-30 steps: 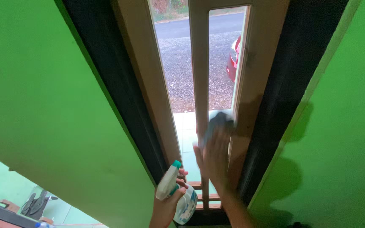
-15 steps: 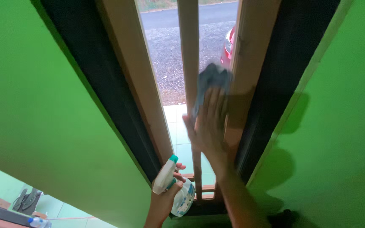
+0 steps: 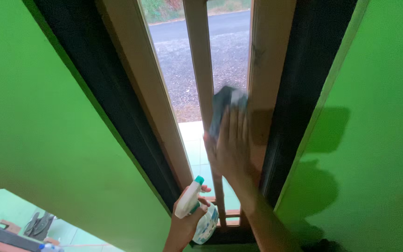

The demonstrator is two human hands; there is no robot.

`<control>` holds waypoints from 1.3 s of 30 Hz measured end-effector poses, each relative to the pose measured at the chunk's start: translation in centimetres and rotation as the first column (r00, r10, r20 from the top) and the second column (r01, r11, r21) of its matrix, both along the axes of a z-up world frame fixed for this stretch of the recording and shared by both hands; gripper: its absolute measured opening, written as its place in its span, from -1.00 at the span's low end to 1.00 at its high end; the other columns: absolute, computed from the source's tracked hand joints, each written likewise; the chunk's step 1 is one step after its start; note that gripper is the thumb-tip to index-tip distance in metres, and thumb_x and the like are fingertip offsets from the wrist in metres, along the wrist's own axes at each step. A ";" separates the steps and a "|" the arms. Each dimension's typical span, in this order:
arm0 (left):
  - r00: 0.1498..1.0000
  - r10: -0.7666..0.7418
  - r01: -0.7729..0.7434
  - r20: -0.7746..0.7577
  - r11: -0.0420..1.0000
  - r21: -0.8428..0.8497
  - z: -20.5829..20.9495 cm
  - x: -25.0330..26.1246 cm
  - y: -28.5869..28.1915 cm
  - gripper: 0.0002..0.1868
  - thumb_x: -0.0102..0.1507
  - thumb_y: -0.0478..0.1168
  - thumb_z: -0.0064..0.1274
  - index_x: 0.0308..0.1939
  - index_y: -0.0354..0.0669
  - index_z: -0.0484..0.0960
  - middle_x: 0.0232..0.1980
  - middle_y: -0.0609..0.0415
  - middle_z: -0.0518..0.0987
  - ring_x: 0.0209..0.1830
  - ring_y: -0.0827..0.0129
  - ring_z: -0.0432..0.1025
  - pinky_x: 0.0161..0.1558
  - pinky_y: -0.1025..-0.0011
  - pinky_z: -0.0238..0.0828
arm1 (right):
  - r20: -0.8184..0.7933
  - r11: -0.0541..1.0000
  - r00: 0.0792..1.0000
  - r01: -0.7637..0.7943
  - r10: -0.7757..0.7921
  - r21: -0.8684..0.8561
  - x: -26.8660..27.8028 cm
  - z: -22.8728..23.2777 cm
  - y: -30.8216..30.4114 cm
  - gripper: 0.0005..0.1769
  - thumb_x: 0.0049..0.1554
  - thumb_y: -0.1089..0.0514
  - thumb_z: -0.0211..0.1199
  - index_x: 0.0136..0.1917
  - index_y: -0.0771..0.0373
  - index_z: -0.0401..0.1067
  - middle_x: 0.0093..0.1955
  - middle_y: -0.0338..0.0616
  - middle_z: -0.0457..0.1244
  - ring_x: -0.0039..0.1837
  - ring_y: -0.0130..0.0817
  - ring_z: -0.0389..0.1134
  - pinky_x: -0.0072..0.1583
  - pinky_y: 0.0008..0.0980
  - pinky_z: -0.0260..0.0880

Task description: The person cleans a wooden door frame with glass panels using a spray bottle and a cloth. They repeatedly spray the frame and wipe it down with a cloth, focusing on the vertical and horizontal sections of the frame.

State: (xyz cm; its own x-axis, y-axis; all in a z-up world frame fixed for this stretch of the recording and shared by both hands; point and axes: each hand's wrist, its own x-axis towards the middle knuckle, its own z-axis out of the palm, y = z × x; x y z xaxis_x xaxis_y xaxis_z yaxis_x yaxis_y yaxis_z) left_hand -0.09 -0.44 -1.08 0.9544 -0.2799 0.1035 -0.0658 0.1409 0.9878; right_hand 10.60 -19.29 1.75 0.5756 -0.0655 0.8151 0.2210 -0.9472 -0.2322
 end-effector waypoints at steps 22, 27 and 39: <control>0.998 -0.019 0.020 0.058 1.000 -0.009 -2.6 1.4 1.3 -0.45 0.11 -0.45 0.14 0.21 -0.27 0.53 0.08 0.03 0.63 -0.12 0.40 0.48 -0.01 0.38 0.50 | -0.136 0.981 0.978 0.138 -0.156 -0.134 1.8 -8.4 1.1 0.01 0.29 -0.40 -0.18 0.51 0.63 0.00 0.52 0.67 -0.05 0.59 0.47 -0.06 0.58 0.20 -0.21; 0.999 0.037 -0.037 0.006 0.999 0.018 -3.6 0.6 1.9 -0.49 0.15 -0.44 0.15 0.21 -0.29 0.56 0.04 0.02 0.62 -0.08 0.40 0.50 -0.01 0.37 0.48 | -0.603 0.991 0.797 0.107 -0.041 0.075 -3.4 -21.4 2.1 -0.06 0.26 -0.44 -0.24 0.53 0.39 0.10 0.52 0.31 0.06 0.56 0.28 0.04 0.60 0.13 -0.14; 0.998 -0.050 0.049 0.040 0.999 0.022 -2.3 -0.2 1.5 -0.48 0.12 -0.49 0.11 0.19 -0.29 0.53 0.04 0.06 0.62 -0.11 0.38 0.48 0.01 0.38 0.49 | -0.298 0.980 0.952 -0.017 0.076 0.196 1.3 -15.7 0.9 0.07 0.29 -0.43 -0.15 0.65 0.45 -0.30 0.69 0.45 -0.40 0.70 0.37 -0.38 0.61 0.18 -0.37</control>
State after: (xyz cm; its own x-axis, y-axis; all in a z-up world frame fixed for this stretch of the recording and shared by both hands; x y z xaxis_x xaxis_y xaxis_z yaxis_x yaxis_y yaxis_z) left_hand -0.26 1.03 -3.42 0.9346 -0.3290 0.1356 -0.0997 0.1237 0.9873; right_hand 11.86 -18.44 -13.99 0.7988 -0.1687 0.5774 0.1552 -0.8696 -0.4688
